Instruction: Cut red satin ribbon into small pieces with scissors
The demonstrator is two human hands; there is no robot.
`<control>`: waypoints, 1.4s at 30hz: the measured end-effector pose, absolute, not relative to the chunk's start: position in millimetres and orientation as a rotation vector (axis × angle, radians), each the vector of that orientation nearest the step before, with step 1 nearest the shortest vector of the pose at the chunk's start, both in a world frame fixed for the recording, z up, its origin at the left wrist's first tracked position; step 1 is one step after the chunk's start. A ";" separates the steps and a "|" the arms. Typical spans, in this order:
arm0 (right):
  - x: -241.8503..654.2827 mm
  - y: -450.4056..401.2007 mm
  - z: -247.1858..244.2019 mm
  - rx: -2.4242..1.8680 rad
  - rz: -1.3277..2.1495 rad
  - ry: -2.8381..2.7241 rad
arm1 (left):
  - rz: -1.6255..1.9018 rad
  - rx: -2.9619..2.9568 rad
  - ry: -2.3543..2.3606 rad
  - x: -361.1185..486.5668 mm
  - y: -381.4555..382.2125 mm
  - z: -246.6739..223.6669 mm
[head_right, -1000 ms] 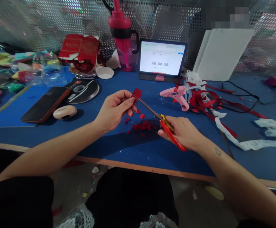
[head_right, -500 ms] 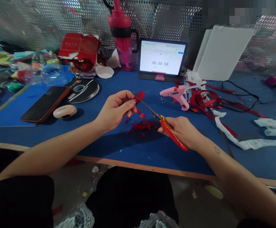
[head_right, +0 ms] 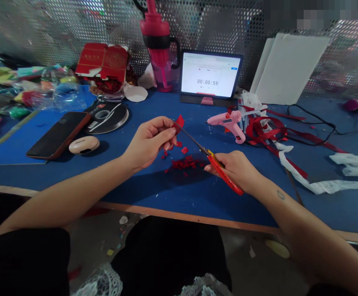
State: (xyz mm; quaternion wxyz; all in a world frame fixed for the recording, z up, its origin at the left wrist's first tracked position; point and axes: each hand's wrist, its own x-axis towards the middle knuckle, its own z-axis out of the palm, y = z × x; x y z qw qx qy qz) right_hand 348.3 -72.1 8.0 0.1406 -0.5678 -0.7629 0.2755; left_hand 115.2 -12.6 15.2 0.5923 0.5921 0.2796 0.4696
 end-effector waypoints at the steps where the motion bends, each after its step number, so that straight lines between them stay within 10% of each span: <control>1: 347.4 -72.4 8.6 -1.646 0.792 -2.200 | 1.093 1.372 0.648 115.2 -12.5 15.3; 42: 346.0 -72.8 15.5 -1.732 0.539 -2.472 | 1.139 1.278 0.676 114.5 -11.8 12.1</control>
